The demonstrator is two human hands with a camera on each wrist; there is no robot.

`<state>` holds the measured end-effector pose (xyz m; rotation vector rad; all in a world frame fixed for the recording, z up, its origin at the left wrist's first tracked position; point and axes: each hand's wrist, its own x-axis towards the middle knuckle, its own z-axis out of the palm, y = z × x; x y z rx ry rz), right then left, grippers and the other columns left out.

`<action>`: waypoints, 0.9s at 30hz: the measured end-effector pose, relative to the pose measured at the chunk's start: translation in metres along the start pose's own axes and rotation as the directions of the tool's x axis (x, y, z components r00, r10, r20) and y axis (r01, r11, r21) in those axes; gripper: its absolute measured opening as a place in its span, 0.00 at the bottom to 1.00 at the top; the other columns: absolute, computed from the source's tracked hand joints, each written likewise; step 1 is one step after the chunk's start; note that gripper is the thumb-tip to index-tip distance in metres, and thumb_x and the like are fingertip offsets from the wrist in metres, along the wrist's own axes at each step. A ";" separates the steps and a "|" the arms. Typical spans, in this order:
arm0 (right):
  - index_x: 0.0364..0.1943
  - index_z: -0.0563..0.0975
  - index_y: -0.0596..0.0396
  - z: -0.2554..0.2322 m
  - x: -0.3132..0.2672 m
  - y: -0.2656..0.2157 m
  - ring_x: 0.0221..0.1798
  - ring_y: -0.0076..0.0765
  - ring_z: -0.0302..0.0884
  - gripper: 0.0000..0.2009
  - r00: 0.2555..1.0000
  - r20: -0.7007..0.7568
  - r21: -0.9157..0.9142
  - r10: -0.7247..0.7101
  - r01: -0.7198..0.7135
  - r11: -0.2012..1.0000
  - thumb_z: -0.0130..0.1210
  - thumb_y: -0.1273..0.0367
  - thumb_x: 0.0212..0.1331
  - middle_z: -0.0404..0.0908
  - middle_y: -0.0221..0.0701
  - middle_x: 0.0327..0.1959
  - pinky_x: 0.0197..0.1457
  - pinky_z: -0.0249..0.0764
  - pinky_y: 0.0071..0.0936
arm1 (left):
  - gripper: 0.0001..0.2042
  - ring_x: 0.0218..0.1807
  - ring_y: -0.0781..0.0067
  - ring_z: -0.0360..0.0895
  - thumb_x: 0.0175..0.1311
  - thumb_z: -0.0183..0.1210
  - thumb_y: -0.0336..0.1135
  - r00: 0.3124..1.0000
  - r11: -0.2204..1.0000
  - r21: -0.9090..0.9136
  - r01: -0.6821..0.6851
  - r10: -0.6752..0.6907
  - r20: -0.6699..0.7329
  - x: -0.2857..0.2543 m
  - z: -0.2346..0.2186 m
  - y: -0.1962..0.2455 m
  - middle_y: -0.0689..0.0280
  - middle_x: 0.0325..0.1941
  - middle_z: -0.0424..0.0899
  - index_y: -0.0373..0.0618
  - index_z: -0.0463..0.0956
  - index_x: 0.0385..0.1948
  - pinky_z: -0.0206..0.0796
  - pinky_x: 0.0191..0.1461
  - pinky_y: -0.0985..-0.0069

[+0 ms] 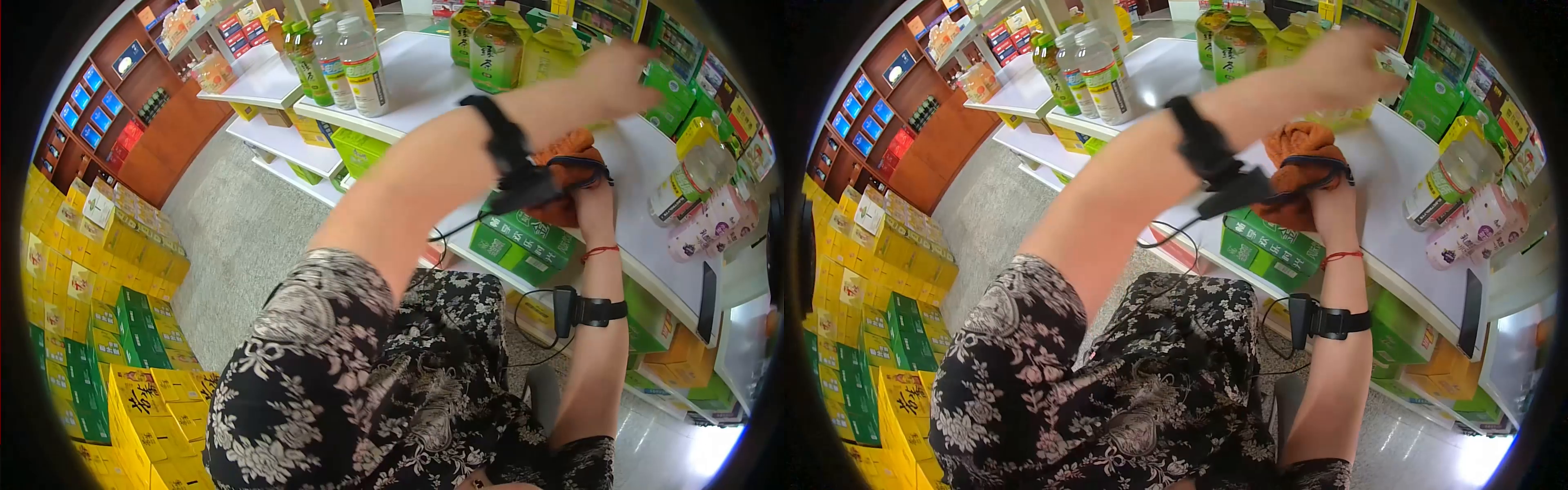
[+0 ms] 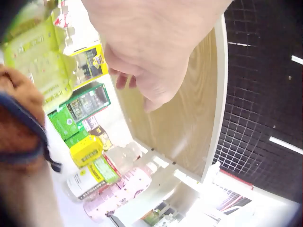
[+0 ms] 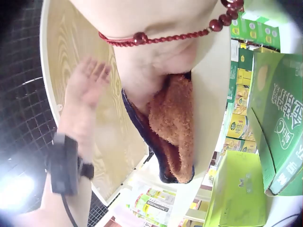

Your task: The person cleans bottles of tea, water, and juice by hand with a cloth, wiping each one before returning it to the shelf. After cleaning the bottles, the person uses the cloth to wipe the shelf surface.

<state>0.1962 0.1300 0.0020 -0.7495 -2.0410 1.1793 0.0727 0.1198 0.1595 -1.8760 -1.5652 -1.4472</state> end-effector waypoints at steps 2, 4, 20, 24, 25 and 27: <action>0.52 0.71 0.62 0.002 0.003 0.006 0.50 0.30 0.75 0.21 0.998 0.001 0.032 0.070 -0.070 0.997 0.54 0.76 0.51 0.77 0.34 0.50 0.57 0.69 0.28 | 0.25 0.55 0.54 0.73 0.47 0.63 0.41 0.988 0.990 -0.086 0.111 -0.119 -0.100 -0.028 -0.063 -0.021 0.53 0.53 0.75 0.44 0.74 0.50 0.66 0.58 0.63; 0.53 0.71 0.63 0.002 0.004 0.009 0.51 0.31 0.74 0.20 0.998 -0.055 0.065 0.013 -0.010 0.998 0.54 0.78 0.52 0.77 0.34 0.49 0.57 0.69 0.27 | 0.18 0.44 0.52 0.78 0.54 0.59 0.36 0.911 0.995 0.056 0.087 -0.057 -0.408 -0.062 -0.108 -0.061 0.49 0.41 0.81 0.35 0.75 0.45 0.70 0.50 0.64; 0.52 0.73 0.61 0.000 0.004 0.010 0.49 0.29 0.74 0.20 0.993 -0.117 0.176 0.018 0.003 0.984 0.58 0.70 0.54 0.78 0.33 0.48 0.55 0.69 0.25 | 0.35 0.52 0.51 0.72 0.39 0.72 0.46 0.658 0.689 0.262 0.676 -0.403 -0.636 -0.189 -0.212 -0.190 0.48 0.47 0.75 0.33 0.70 0.49 0.65 0.55 0.62; 0.52 0.72 0.61 0.001 0.006 0.015 0.49 0.28 0.74 0.20 0.995 -0.096 0.232 0.025 -0.002 0.973 0.58 0.73 0.54 0.78 0.32 0.49 0.55 0.69 0.25 | 0.36 0.53 0.49 0.70 0.39 0.71 0.44 0.649 0.662 0.333 0.671 -0.308 -0.696 -0.190 -0.205 -0.190 0.47 0.48 0.73 0.33 0.67 0.51 0.64 0.57 0.62; 0.52 0.72 0.61 0.000 0.007 0.016 0.49 0.28 0.74 0.20 0.995 -0.095 0.253 0.023 0.002 0.967 0.57 0.74 0.54 0.78 0.32 0.49 0.55 0.69 0.25 | 0.36 0.53 0.49 0.70 0.39 0.71 0.44 0.646 0.665 0.326 0.672 -0.310 -0.698 -0.189 -0.205 -0.191 0.47 0.48 0.73 0.33 0.67 0.51 0.64 0.57 0.62; 0.52 0.72 0.62 0.001 0.005 0.010 0.50 0.29 0.74 0.20 0.993 -0.107 0.252 0.046 -0.017 0.968 0.56 0.75 0.53 0.78 0.32 0.49 0.56 0.69 0.25 | 0.35 0.55 0.48 0.68 0.40 0.70 0.43 0.624 0.681 0.250 0.689 -0.381 -0.682 -0.186 -0.205 -0.189 0.48 0.47 0.73 0.33 0.68 0.50 0.62 0.58 0.61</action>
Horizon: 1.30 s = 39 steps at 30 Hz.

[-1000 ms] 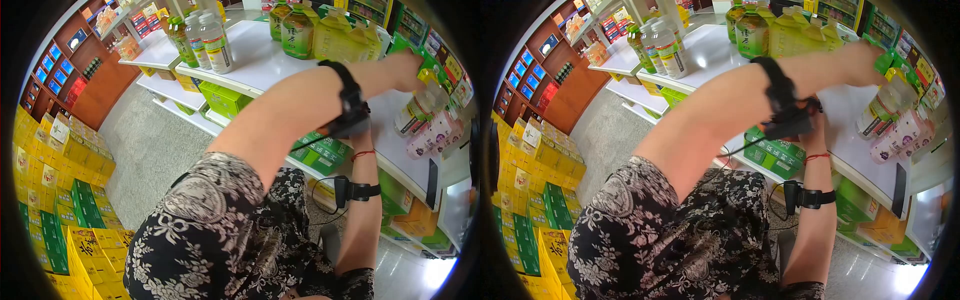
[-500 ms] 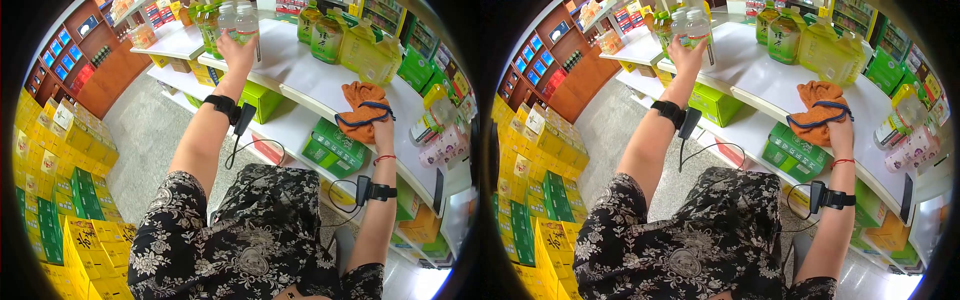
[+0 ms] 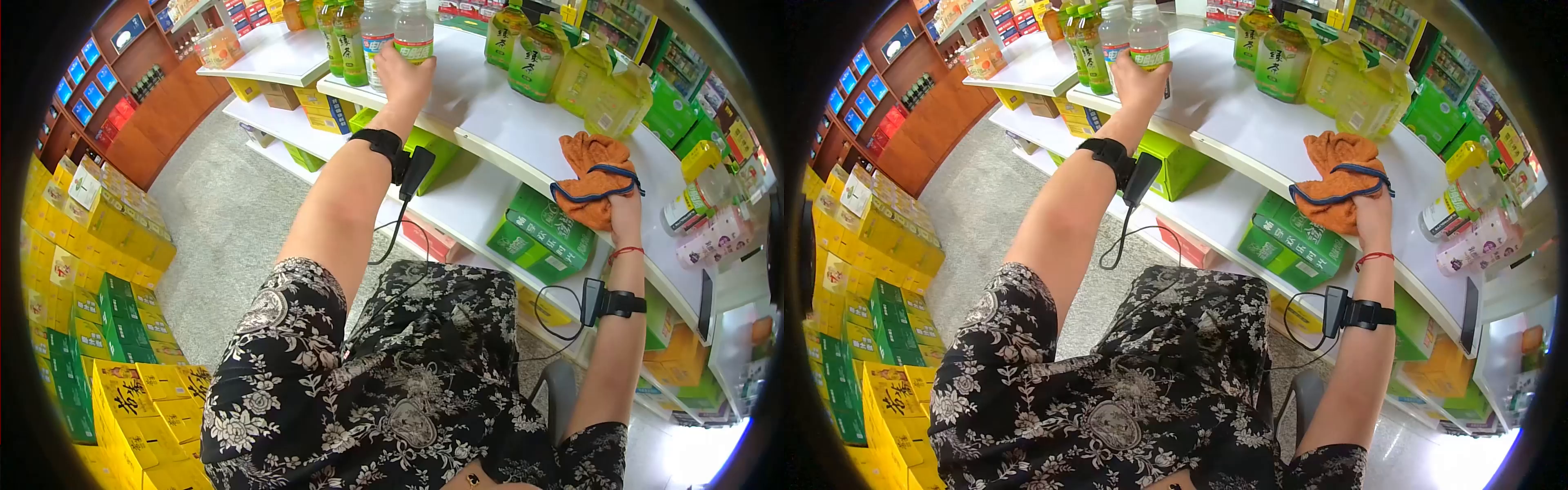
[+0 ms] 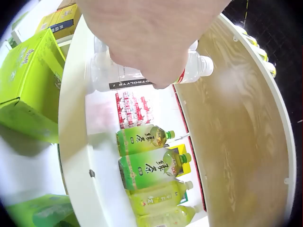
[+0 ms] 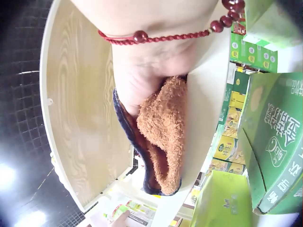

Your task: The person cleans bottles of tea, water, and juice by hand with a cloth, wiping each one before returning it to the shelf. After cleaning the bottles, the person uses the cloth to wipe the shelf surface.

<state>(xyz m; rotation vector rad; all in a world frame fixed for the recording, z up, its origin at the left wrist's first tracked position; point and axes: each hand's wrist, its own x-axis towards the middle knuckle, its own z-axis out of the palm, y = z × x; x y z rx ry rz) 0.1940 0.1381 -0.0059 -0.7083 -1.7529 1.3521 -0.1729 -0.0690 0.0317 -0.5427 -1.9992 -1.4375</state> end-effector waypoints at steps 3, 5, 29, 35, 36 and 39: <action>0.52 0.72 0.62 0.002 -0.001 0.000 0.50 0.29 0.75 0.19 1.000 -0.009 0.025 0.005 -0.005 1.000 0.55 0.77 0.53 0.78 0.32 0.49 0.55 0.69 0.26 | 0.33 0.55 0.49 0.68 0.40 0.70 0.42 0.995 0.989 -0.123 -0.083 0.089 0.047 -0.017 0.001 0.015 0.47 0.47 0.73 0.33 0.68 0.49 0.62 0.58 0.61; 0.52 0.73 0.62 0.002 -0.001 0.000 0.50 0.29 0.75 0.19 1.000 -0.004 0.040 -0.007 0.008 0.999 0.55 0.78 0.53 0.78 0.32 0.49 0.55 0.70 0.26 | 0.33 0.54 0.49 0.68 0.41 0.70 0.41 0.986 0.976 -0.184 -0.115 0.135 0.097 -0.034 0.007 0.033 0.47 0.47 0.72 0.33 0.68 0.50 0.62 0.57 0.61; 0.51 0.72 0.62 0.004 -0.003 -0.004 0.49 0.31 0.76 0.19 1.000 -0.013 0.051 0.016 -0.015 0.999 0.55 0.78 0.52 0.78 0.33 0.48 0.54 0.72 0.28 | 0.38 0.53 0.61 0.74 0.51 0.64 0.50 0.659 0.747 -0.626 0.224 0.357 0.662 -0.099 0.032 0.083 0.54 0.52 0.77 0.42 0.61 0.62 0.64 0.59 0.70; 0.50 0.74 0.61 0.007 -0.001 -0.010 0.50 0.32 0.76 0.18 1.000 0.010 0.001 0.003 -0.003 1.000 0.53 0.78 0.53 0.78 0.33 0.49 0.55 0.73 0.29 | 0.31 0.47 0.65 0.75 0.52 0.64 0.50 0.597 0.830 -0.520 0.199 0.318 0.737 -0.104 0.036 0.080 0.60 0.44 0.79 0.45 0.69 0.57 0.65 0.53 0.72; 0.50 0.74 0.61 0.010 0.001 -0.016 0.50 0.32 0.76 0.18 1.000 0.015 -0.039 0.009 -0.008 0.999 0.52 0.79 0.52 0.78 0.33 0.48 0.54 0.73 0.28 | 0.31 0.46 0.64 0.75 0.51 0.64 0.51 0.605 0.810 -0.551 0.200 0.340 0.720 -0.105 0.036 0.079 0.60 0.43 0.80 0.45 0.69 0.56 0.65 0.53 0.72; 0.50 0.74 0.59 0.027 0.016 -0.040 0.52 0.32 0.76 0.17 0.988 0.095 0.088 -0.119 0.111 0.990 0.51 0.78 0.54 0.78 0.33 0.50 0.57 0.72 0.28 | 0.31 0.46 0.63 0.75 0.51 0.64 0.51 0.600 0.830 -0.526 0.182 0.330 0.729 -0.103 0.033 0.079 0.59 0.44 0.80 0.45 0.69 0.56 0.65 0.53 0.72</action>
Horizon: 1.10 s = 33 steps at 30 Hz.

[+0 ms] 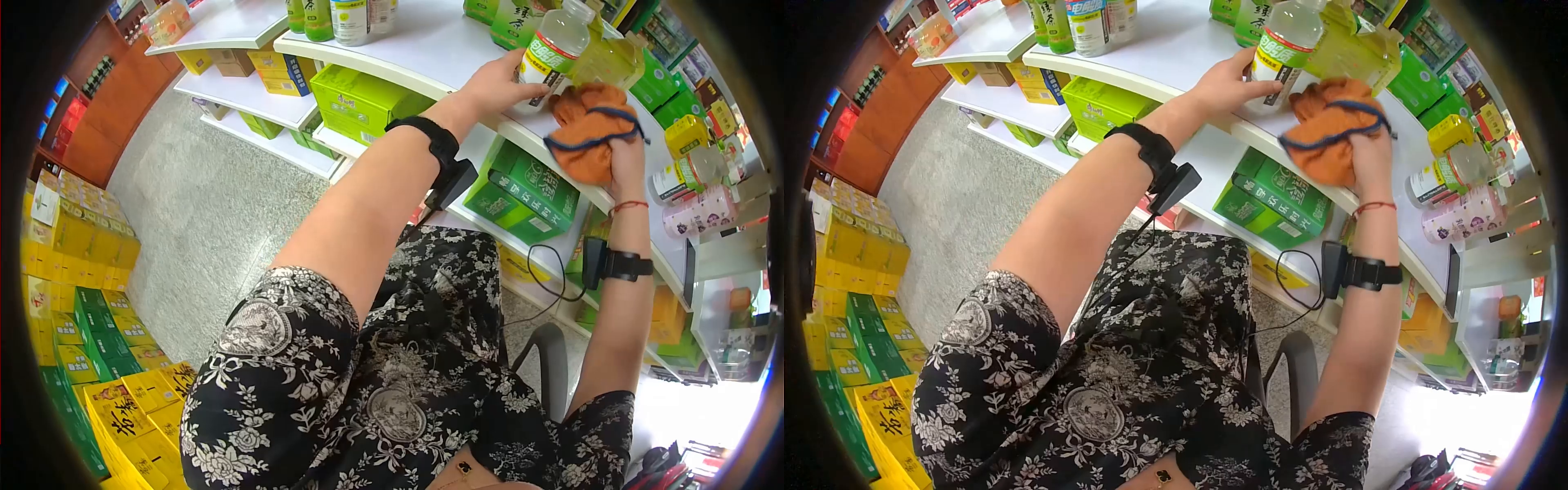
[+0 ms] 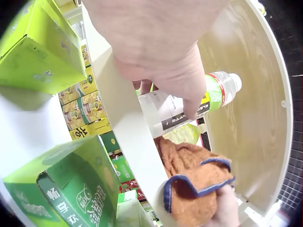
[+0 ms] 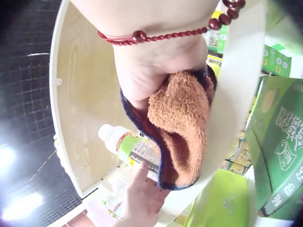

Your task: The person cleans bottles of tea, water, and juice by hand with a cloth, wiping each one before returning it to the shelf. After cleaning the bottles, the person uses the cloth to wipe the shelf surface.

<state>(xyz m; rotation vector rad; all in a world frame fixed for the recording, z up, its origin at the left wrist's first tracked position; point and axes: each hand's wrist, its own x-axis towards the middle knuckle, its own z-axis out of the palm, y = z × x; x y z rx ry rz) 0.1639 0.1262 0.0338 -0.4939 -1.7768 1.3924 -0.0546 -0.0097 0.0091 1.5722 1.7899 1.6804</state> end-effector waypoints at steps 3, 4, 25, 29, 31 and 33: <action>0.50 0.74 0.59 0.032 0.034 -0.045 0.52 0.31 0.76 0.16 0.995 -0.021 -0.004 -0.100 0.100 0.995 0.51 0.76 0.56 0.78 0.32 0.51 0.57 0.71 0.28 | 0.32 0.47 0.62 0.75 0.50 0.64 0.52 1.000 0.999 -0.031 -0.009 0.009 -0.010 -0.003 0.000 0.002 0.58 0.45 0.80 0.45 0.69 0.55 0.65 0.52 0.72; 0.50 0.74 0.59 0.042 0.043 -0.054 0.52 0.30 0.76 0.15 0.995 -0.036 0.036 -0.094 0.095 0.995 0.51 0.75 0.57 0.78 0.31 0.50 0.57 0.71 0.27 | 0.32 0.47 0.62 0.75 0.50 0.64 0.52 1.000 1.000 -0.028 -0.005 0.005 -0.009 -0.003 -0.002 0.008 0.58 0.45 0.80 0.45 0.69 0.55 0.65 0.52 0.72; 0.52 0.73 0.58 0.071 0.034 0.018 0.52 0.29 0.74 0.17 0.998 0.022 -0.171 0.050 -0.046 0.984 0.56 0.72 0.58 0.77 0.31 0.51 0.57 0.71 0.27 | 0.32 0.53 0.53 0.75 0.46 0.65 0.49 0.982 0.977 0.103 -0.187 0.189 -0.009 0.008 0.007 -0.013 0.52 0.49 0.79 0.43 0.69 0.53 0.67 0.56 0.70; 0.47 0.76 0.59 0.067 0.068 -0.006 0.49 0.28 0.75 0.15 0.991 -0.044 -0.074 -0.123 0.119 0.990 0.58 0.71 0.55 0.79 0.30 0.47 0.54 0.71 0.26 | 0.34 0.52 0.55 0.75 0.46 0.65 0.48 0.999 1.000 0.014 -0.007 0.007 0.042 0.007 0.004 -0.005 0.53 0.49 0.79 0.45 0.65 0.57 0.66 0.56 0.70; 0.48 0.76 0.59 0.073 0.076 -0.038 0.49 0.28 0.75 0.14 0.988 -0.059 -0.050 -0.143 0.140 0.989 0.57 0.71 0.57 0.79 0.30 0.48 0.54 0.71 0.26 | 0.34 0.52 0.56 0.76 0.46 0.65 0.47 0.994 0.996 0.054 0.070 -0.074 0.083 0.004 -0.001 -0.001 0.53 0.49 0.79 0.45 0.64 0.57 0.66 0.56 0.70; 0.48 0.76 0.59 0.069 0.087 -0.047 0.49 0.28 0.76 0.14 0.983 -0.083 -0.023 -0.163 0.162 0.987 0.56 0.71 0.58 0.79 0.31 0.48 0.54 0.72 0.26 | 0.34 0.52 0.57 0.76 0.47 0.64 0.47 0.985 0.990 0.031 0.134 -0.137 0.104 0.002 -0.004 0.004 0.54 0.49 0.79 0.44 0.64 0.57 0.66 0.56 0.71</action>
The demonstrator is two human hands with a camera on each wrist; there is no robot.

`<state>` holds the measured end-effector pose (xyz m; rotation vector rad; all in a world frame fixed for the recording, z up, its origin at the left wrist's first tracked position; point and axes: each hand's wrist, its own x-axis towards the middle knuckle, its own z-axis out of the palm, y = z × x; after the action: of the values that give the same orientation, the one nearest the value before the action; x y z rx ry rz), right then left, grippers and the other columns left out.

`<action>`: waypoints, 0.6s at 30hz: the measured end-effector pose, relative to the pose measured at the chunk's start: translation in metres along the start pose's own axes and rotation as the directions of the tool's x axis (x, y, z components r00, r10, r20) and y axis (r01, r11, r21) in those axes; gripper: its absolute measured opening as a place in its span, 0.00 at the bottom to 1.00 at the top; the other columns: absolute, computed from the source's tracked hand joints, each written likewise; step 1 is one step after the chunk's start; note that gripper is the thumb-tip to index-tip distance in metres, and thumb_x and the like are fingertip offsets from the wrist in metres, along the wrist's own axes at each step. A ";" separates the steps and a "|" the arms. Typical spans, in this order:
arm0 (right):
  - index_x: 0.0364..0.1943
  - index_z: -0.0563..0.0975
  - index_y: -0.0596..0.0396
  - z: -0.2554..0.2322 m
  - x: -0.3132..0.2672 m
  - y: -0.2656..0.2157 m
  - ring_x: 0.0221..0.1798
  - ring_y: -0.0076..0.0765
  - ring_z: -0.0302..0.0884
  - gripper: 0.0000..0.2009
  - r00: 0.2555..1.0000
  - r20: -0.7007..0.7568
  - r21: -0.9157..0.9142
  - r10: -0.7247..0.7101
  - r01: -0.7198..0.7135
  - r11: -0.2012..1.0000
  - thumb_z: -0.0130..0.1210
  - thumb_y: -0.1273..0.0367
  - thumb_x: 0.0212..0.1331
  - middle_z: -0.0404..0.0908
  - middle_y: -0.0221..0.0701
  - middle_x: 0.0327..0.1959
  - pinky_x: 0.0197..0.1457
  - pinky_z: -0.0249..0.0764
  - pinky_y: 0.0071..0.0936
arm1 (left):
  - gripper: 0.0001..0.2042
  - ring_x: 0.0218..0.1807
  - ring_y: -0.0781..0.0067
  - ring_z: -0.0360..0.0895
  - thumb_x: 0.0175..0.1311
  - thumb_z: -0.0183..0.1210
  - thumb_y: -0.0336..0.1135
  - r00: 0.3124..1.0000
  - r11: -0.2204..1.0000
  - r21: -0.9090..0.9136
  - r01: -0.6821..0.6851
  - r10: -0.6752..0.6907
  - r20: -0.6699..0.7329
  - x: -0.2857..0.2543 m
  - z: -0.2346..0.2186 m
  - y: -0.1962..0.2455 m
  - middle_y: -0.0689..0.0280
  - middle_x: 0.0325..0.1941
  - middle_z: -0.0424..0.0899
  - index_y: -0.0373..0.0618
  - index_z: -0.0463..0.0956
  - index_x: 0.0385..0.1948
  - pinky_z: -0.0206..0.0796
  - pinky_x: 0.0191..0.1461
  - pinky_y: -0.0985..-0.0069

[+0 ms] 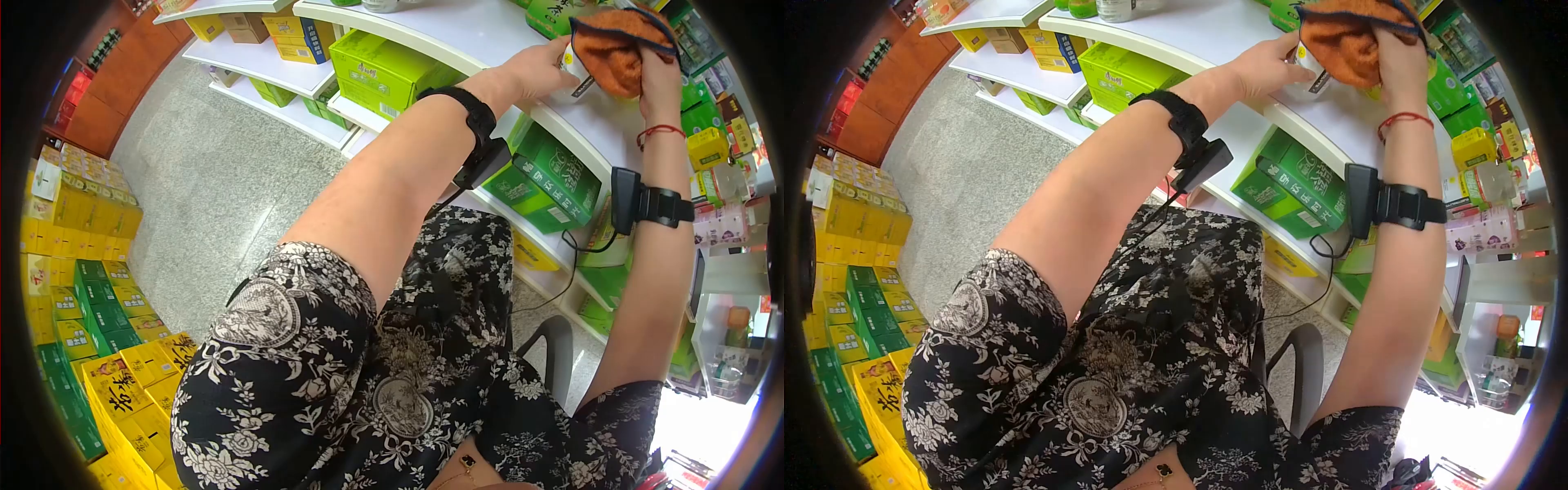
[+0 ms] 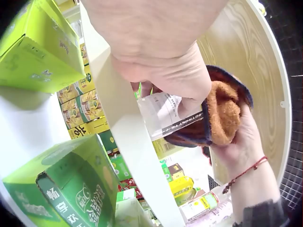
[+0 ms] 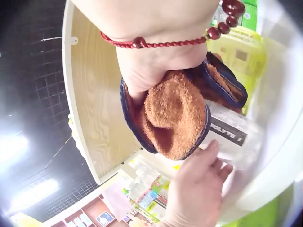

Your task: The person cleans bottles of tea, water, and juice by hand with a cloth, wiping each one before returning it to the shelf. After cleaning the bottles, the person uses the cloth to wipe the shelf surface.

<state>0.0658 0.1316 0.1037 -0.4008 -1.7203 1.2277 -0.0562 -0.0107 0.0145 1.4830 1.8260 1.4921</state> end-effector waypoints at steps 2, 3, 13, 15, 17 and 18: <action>0.49 0.76 0.59 -0.012 0.019 0.007 0.49 0.28 0.76 0.14 0.993 0.077 -0.034 -0.094 0.097 0.995 0.56 0.71 0.58 0.79 0.31 0.48 0.54 0.72 0.25 | 0.32 0.53 0.56 0.74 0.48 0.64 0.48 1.000 1.000 0.022 -0.019 0.019 0.000 0.001 0.001 -0.001 0.55 0.51 0.78 0.46 0.66 0.57 0.64 0.57 0.70; 0.49 0.76 0.59 -0.003 0.008 0.000 0.49 0.28 0.76 0.14 0.993 0.074 -0.032 -0.095 0.097 0.995 0.56 0.71 0.58 0.79 0.31 0.48 0.54 0.72 0.25 | 0.31 0.55 0.56 0.73 0.49 0.65 0.49 0.999 0.998 0.043 -0.040 0.040 -0.004 0.002 0.002 -0.002 0.55 0.53 0.77 0.47 0.67 0.56 0.63 0.58 0.70; 0.52 0.73 0.59 -0.011 -0.064 0.073 0.52 0.28 0.74 0.16 0.991 0.102 -0.339 0.091 -0.051 0.939 0.54 0.72 0.59 0.77 0.31 0.52 0.57 0.70 0.26 | 0.31 0.54 0.60 0.75 0.51 0.65 0.45 0.959 0.944 0.217 -0.250 0.272 -0.080 0.022 0.016 -0.029 0.54 0.52 0.78 0.47 0.67 0.58 0.64 0.59 0.72; 0.54 0.72 0.59 -0.011 -0.064 0.069 0.53 0.28 0.74 0.18 0.977 0.103 -0.388 0.188 -0.134 0.912 0.54 0.72 0.59 0.76 0.31 0.52 0.57 0.70 0.26 | 0.31 0.52 0.61 0.76 0.51 0.66 0.42 0.968 0.969 0.142 -0.202 0.220 -0.121 0.012 0.014 -0.021 0.55 0.51 0.78 0.48 0.67 0.59 0.66 0.57 0.73; 0.53 0.73 0.59 -0.010 -0.058 0.058 0.53 0.28 0.73 0.17 0.974 0.137 -0.331 0.179 -0.126 0.935 0.54 0.72 0.59 0.76 0.31 0.52 0.57 0.70 0.25 | 0.32 0.51 0.58 0.76 0.50 0.65 0.43 0.970 0.971 0.065 -0.232 0.236 -0.060 0.006 0.006 -0.005 0.56 0.51 0.79 0.48 0.65 0.60 0.66 0.57 0.72; 0.52 0.73 0.59 -0.009 -0.053 0.050 0.53 0.28 0.74 0.17 0.983 0.079 -0.313 0.166 -0.133 0.940 0.54 0.72 0.59 0.77 0.31 0.52 0.57 0.70 0.26 | 0.34 0.51 0.56 0.76 0.50 0.64 0.44 0.967 0.967 -0.016 -0.255 0.255 -0.005 0.005 0.004 0.000 0.57 0.50 0.79 0.48 0.63 0.61 0.66 0.57 0.71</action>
<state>0.0870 0.1207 0.0339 -0.6739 -2.0095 1.1034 -0.0551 -0.0045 0.0149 1.7638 1.6686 1.6198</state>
